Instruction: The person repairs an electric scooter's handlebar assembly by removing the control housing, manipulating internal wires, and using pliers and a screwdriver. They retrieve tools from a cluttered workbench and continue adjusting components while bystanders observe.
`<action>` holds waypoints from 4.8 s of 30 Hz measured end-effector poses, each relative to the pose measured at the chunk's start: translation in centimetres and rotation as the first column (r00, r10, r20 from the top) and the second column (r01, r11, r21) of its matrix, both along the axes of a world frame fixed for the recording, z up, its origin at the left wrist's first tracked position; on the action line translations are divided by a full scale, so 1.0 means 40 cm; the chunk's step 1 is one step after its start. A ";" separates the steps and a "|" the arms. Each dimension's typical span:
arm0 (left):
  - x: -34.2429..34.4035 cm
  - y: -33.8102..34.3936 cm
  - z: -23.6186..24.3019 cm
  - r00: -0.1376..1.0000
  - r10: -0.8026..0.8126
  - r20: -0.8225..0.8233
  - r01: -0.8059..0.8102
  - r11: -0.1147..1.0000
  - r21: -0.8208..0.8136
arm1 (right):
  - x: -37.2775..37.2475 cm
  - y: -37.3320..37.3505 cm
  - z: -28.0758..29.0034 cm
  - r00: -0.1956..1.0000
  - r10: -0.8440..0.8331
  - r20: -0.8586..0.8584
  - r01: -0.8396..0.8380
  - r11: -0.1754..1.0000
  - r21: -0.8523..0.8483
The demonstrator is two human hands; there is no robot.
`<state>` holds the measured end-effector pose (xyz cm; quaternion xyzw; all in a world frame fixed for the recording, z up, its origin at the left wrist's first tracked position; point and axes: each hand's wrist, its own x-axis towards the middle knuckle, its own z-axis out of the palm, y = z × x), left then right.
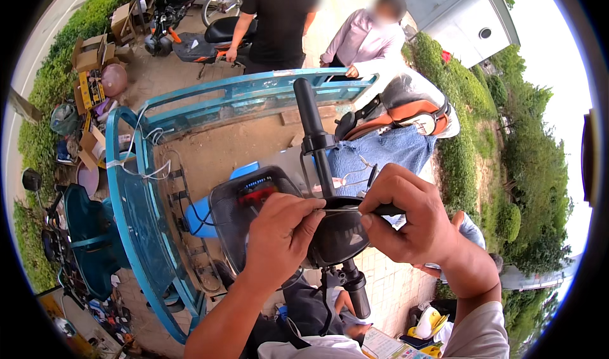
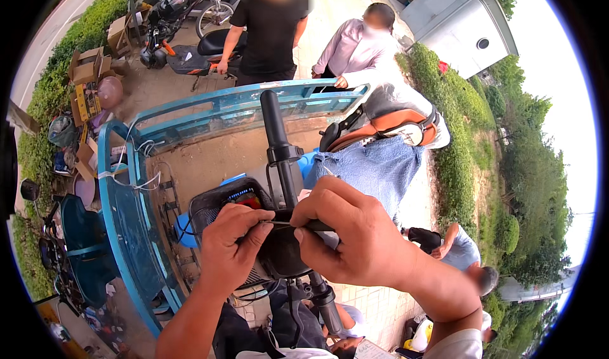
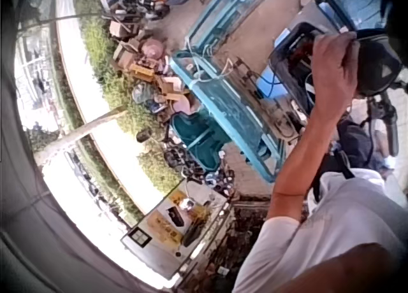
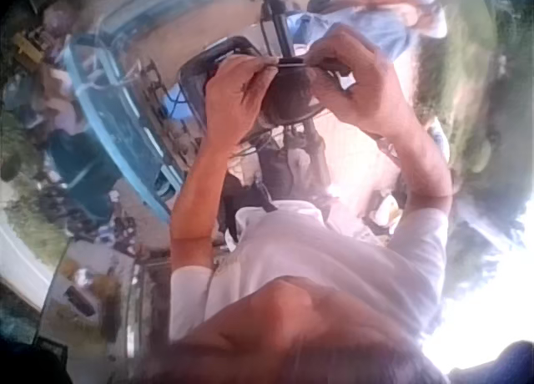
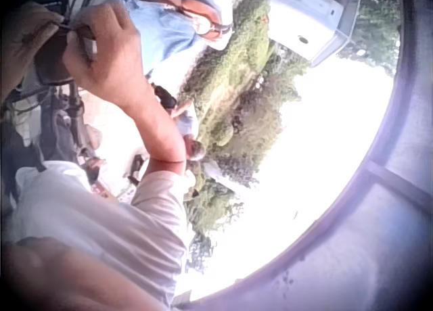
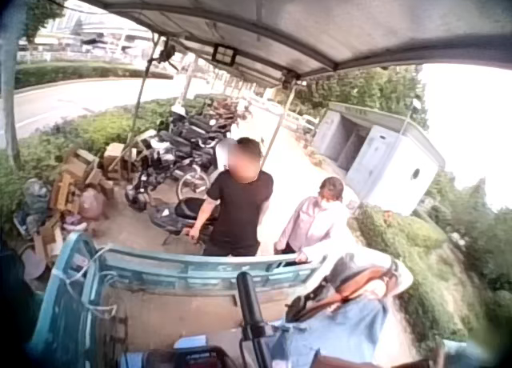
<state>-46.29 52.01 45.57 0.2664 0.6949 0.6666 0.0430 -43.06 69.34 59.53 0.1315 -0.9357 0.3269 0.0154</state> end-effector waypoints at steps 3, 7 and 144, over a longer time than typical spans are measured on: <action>0.019 -0.030 0.015 0.965 0.142 0.221 -0.160 0.985 0.067 | 0.065 0.020 0.022 0.991 -0.125 -0.039 0.121 0.989 -0.089; 0.076 -0.076 -0.006 0.752 0.031 0.659 -0.350 0.865 0.359 | 0.224 -0.012 -0.035 0.992 -0.103 0.067 0.104 0.995 -0.013; 0.050 0.063 0.280 0.822 -0.439 -0.364 -0.042 0.591 -0.806 | 0.248 0.155 -0.105 0.870 -0.400 0.287 0.492 0.720 -0.489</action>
